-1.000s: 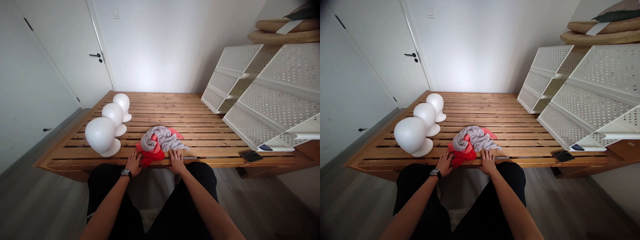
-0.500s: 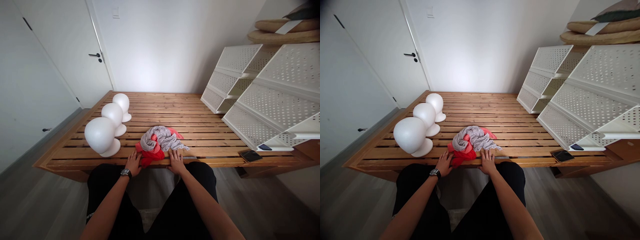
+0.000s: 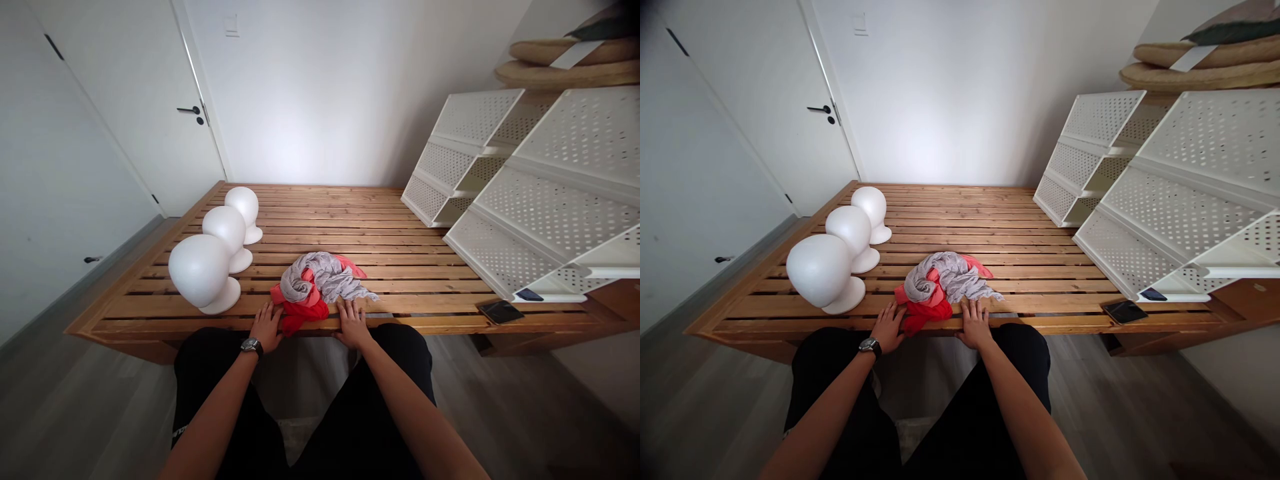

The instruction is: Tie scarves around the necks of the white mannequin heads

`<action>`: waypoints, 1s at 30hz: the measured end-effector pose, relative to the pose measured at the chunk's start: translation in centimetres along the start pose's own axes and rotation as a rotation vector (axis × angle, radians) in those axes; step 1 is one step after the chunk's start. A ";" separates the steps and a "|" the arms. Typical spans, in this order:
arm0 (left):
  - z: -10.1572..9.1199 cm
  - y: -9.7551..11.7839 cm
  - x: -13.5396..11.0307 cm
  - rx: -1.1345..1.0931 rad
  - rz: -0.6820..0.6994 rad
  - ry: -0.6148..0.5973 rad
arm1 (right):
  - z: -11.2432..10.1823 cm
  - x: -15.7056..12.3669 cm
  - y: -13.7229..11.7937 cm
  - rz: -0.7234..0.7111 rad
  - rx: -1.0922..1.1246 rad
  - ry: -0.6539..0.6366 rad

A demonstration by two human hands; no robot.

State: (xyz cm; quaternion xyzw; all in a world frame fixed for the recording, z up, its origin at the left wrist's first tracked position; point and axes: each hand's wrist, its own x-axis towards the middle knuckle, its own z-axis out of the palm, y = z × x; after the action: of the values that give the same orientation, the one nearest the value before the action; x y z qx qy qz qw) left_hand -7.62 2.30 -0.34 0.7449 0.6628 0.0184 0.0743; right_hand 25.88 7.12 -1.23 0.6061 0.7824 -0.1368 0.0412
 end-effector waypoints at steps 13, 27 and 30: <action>-0.2 0.1 0.0 0.005 -0.002 -0.002 | -0.5 -0.1 -0.3 0.012 -0.003 -0.016; -0.1 0.0 0.0 -0.010 0.000 0.009 | -0.5 -0.2 -0.2 0.006 -0.011 -0.013; -0.1 0.0 -0.1 -0.020 -0.002 0.009 | -0.4 -0.1 -0.2 0.006 -0.012 -0.008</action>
State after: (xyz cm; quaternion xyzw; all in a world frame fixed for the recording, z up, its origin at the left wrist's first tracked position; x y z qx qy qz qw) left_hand -7.60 2.24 -0.21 0.7432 0.6638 0.0282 0.0791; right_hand 25.75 7.05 -0.74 0.6076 0.7813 -0.1344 0.0484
